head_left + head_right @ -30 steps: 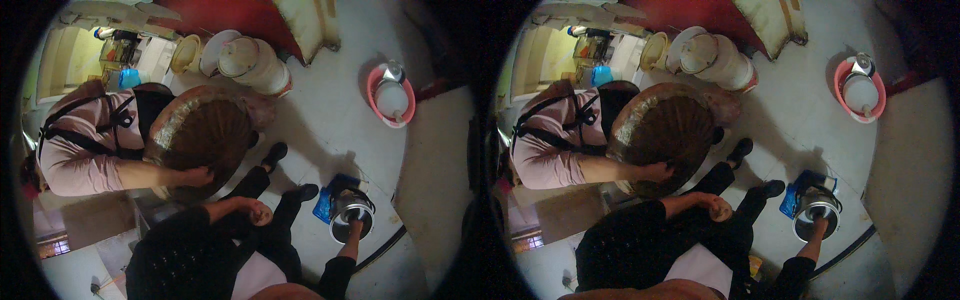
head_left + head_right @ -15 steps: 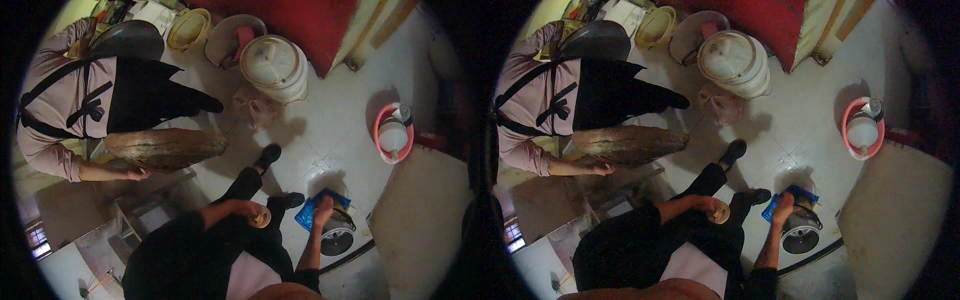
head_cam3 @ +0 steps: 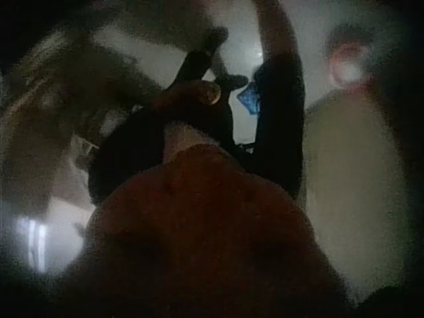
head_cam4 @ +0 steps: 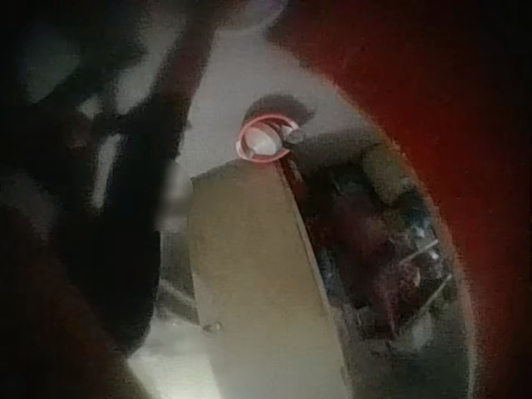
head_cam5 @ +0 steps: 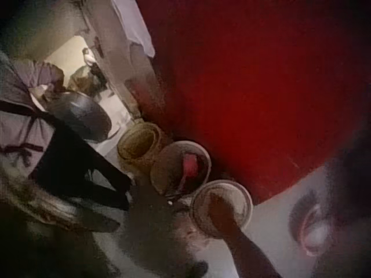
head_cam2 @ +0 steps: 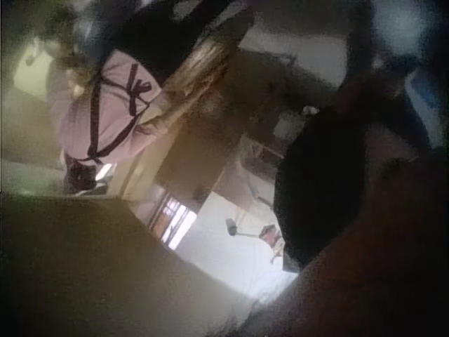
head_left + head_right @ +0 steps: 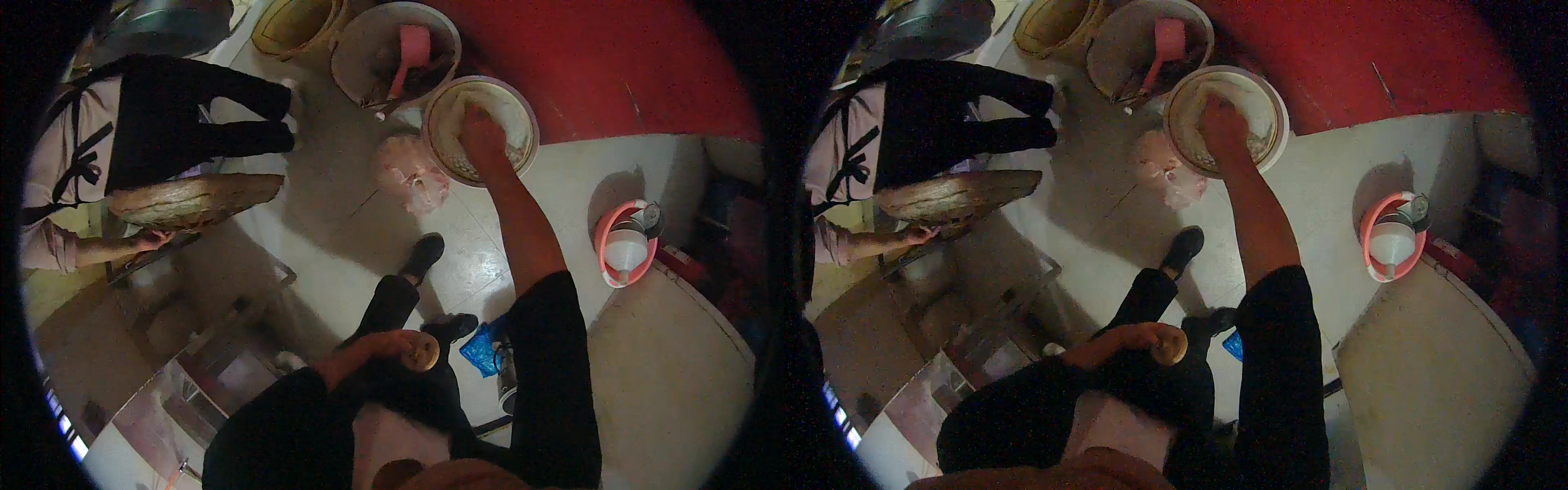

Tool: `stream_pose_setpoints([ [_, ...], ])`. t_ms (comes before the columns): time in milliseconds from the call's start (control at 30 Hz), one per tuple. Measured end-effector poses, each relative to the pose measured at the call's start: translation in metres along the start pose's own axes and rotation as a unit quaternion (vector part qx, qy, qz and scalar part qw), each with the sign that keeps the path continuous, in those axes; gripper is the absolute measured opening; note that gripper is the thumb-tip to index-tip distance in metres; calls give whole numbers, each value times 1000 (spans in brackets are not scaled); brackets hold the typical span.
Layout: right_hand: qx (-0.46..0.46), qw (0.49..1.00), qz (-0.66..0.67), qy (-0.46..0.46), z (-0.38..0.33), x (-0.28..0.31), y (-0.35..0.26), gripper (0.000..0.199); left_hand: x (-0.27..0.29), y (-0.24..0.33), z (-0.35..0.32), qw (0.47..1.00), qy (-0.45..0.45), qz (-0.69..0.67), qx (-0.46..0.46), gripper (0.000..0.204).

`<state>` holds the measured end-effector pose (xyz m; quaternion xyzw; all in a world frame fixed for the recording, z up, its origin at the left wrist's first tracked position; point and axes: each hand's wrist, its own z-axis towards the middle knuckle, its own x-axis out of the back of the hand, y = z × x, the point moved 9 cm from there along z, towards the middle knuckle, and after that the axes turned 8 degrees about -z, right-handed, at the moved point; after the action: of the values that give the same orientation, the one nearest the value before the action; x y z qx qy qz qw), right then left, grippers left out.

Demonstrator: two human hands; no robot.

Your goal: The person assembles a small kitchen appliance on the floor. They place a blue plastic bag on the floor, set the appliance base on it, and then insert and secure several internal components by hand and with a wrench. The person moves a bucket and a pink basin out of the way during the process.

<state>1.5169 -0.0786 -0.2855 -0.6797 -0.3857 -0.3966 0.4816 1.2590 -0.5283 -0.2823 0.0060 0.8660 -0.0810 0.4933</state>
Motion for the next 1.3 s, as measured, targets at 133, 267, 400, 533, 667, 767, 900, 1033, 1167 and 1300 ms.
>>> stream_pose_setpoints([
  [133, -62, 997, -41, -21, -1, -56, 15, 21, 38, -17, -7, 999, 19, 7, -35, 59],
  [267, -61, 994, -38, -77, 2, -62, 19, 30, 66, -39, 8, 995, 14, -98, -13, 64],
  [400, 187, 974, -121, -50, -1, -24, 1, 31, 39, -19, 10, 991, -80, -95, -40, 67],
  [533, 128, 991, -19, 20, -6, -13, 9, 29, 14, 4, -2, 990, -37, -120, -61, 62],
  [667, 35, 988, -140, -53, -10, -60, -10, 24, 15, 9, -4, 989, -35, -133, -56, 60],
  [767, 9, 998, -60, -31, -12, -44, -12, 20, 15, 6, -2, 985, -129, -98, -54, 63],
  [900, -70, 983, 98, 136, -45, 53, 58, 20, 37, -2, 4, 991, -61, -107, -57, 65],
  [1033, -257, 961, 62, 83, -88, 61, 133, 48, 26, 2, 2, 989, -54, -133, -46, 69],
  [1167, -105, 900, 422, 26, -81, 17, 116, 48, 17, 10, -4, 991, -8, -128, -30, 68],
  [1300, -211, 822, 511, -137, -93, -27, 119, 30, 5, 18, -3, 999, -31, -41, -20, 76],
])
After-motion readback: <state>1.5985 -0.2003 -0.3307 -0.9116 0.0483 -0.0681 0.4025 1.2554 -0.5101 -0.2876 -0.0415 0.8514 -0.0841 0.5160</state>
